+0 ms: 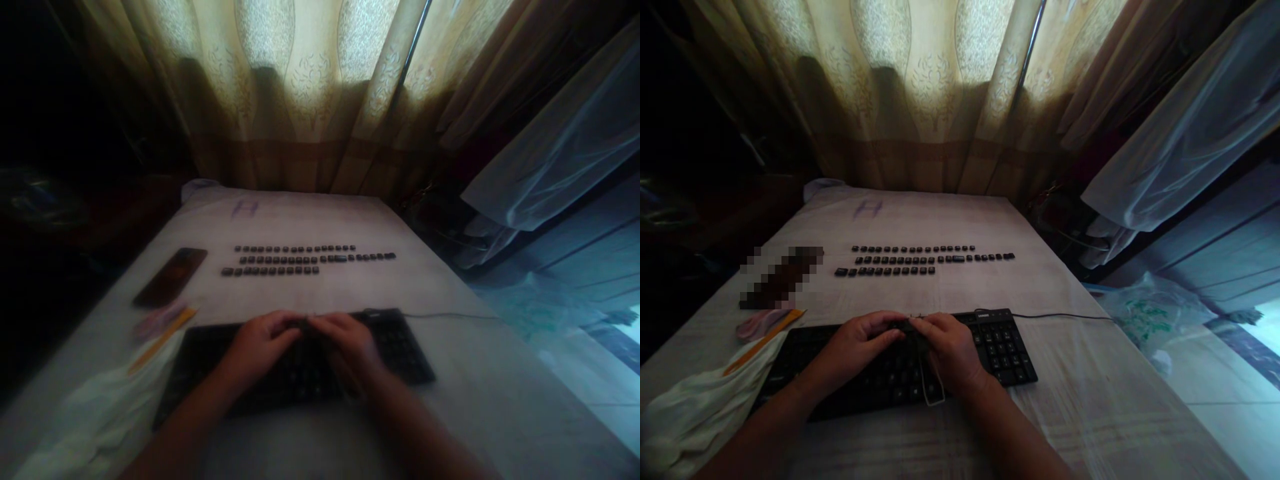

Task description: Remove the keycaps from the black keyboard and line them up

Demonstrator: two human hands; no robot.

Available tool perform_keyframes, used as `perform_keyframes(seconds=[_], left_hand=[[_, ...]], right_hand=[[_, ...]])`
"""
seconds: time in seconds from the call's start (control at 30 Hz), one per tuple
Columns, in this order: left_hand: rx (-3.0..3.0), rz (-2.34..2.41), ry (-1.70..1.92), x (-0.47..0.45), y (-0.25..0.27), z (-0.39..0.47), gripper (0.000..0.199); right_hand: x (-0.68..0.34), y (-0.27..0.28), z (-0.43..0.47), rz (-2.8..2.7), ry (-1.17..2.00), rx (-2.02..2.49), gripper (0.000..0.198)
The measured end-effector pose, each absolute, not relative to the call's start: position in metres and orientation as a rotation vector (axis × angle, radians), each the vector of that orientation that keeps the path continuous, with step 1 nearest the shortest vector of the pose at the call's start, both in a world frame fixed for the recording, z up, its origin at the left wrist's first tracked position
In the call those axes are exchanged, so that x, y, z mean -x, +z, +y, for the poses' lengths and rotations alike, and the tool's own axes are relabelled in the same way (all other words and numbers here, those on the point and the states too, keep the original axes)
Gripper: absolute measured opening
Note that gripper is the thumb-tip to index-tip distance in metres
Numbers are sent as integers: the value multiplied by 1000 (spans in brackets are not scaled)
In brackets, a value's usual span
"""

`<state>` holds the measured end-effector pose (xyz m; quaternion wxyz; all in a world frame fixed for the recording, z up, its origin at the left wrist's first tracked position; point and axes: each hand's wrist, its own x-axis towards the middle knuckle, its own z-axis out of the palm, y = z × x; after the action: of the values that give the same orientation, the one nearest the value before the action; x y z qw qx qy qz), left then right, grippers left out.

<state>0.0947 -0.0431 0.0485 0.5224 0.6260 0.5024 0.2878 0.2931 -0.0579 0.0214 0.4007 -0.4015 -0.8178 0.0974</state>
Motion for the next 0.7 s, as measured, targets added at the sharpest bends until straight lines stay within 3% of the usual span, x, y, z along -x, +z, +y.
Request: perform_keyframes(seconds=[0.3, 0.7], left_hand=[[-1336, 1283, 586, -88, 57, -40, 42], [-1383, 1089, 611, -93, 61, -47, 33]], right_hand=[[-287, 27, -58, -2400, -43, 1152, 27], [-279, 42, -60, -2041, 337, 1065, 25]])
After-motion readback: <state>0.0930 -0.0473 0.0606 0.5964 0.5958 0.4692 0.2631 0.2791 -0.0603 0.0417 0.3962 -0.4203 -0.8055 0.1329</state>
